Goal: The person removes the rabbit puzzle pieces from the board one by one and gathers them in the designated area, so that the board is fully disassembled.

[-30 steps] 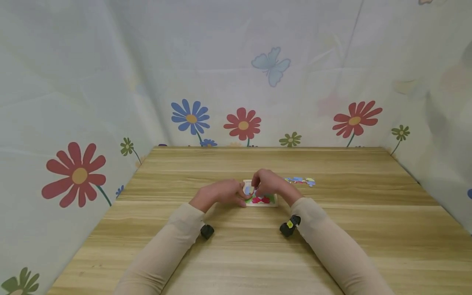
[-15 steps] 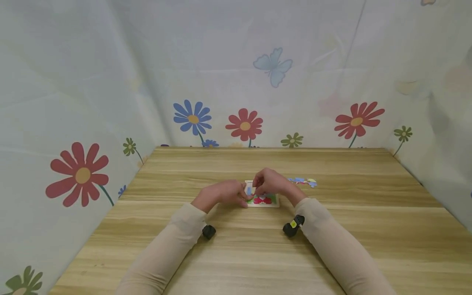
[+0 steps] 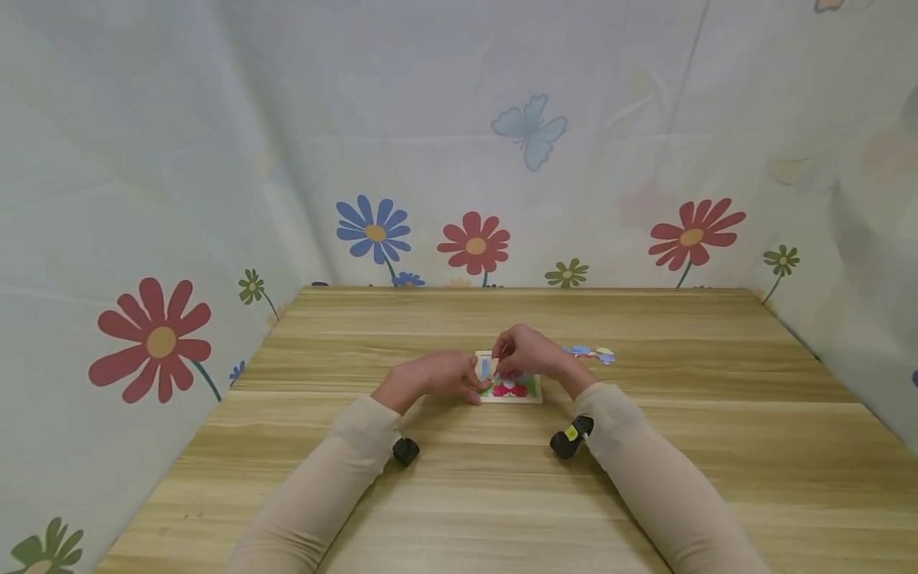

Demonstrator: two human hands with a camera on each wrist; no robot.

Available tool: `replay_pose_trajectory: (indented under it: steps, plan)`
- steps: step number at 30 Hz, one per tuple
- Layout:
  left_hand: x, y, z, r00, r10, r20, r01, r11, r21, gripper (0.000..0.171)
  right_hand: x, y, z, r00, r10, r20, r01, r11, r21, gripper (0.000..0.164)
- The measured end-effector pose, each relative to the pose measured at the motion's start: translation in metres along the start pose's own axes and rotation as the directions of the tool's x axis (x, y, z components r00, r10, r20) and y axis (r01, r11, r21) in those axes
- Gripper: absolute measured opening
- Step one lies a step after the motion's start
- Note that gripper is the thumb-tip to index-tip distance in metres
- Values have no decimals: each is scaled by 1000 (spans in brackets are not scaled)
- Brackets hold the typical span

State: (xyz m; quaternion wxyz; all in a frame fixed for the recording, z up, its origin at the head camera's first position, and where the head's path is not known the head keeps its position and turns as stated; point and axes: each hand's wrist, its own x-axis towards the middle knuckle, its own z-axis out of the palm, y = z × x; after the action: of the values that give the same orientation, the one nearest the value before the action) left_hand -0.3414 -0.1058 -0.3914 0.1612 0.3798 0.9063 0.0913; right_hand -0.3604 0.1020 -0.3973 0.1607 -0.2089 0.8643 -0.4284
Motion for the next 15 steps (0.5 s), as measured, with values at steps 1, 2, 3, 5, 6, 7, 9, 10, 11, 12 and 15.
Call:
replay_pose_trajectory:
  steps: [1, 2, 3, 5, 6, 7, 9, 10, 11, 12, 15]
  plan:
    - [0, 0, 0, 1000, -3, 1, 3, 1000, -4, 39, 0, 0, -1, 1000, 2, -5, -1, 1000, 18, 9]
    - [1, 0, 0, 1000, -6, 3, 6, 1000, -6, 39, 0, 1, -1, 1000, 1, -15, 0, 999, 41, 10]
    - [1, 0, 1, 1000, -8, 6, 8, 1000, -5, 40, 0, 2, -2, 1000, 1, -27, 1, 998, 59, 11]
    - [1, 0, 1, 1000, -11, 11, 11, 1000, -4, 40, -1, 2, -5, 998, 2, -59, 3, 996, 93, 15]
    - [2, 0, 1, 1000, -12, 14, 12, 1000, -3, 41, 0, 3, -6, 997, 4, -78, 5, 994, 109, 17]
    - [2, 0, 1, 1000, -13, 16, 13, 1000, 2, 41, -1, 4, -8, 995, 3, -99, 8, 993, 114, 18]
    - [2, 0, 1, 1000, -4, 17, 4, 1000, 12, 40, -1, 6, -11, 991, 5, -133, 10, 993, 114, 21]
    - [2, 0, 1, 1000, 2, 16, -2, 1000, 13, 40, -1, 6, -13, 990, 3, -144, 13, 993, 115, 21]
    - [2, -1, 1, 1000, 10, 15, -11, 1000, 11, 39, -2, 7, -15, 988, 1, -154, 16, 994, 110, 22]
    - [2, -1, 1, 1000, 19, 9, -19, 1000, 20, 39, -2, 7, -16, 987, 0, -162, 17, 994, 105, 22]
    - [1, -3, 1, 999, 34, -1, -34, 999, 28, 38, -5, 5, -20, 985, -1, -173, 19, 995, 103, 23]
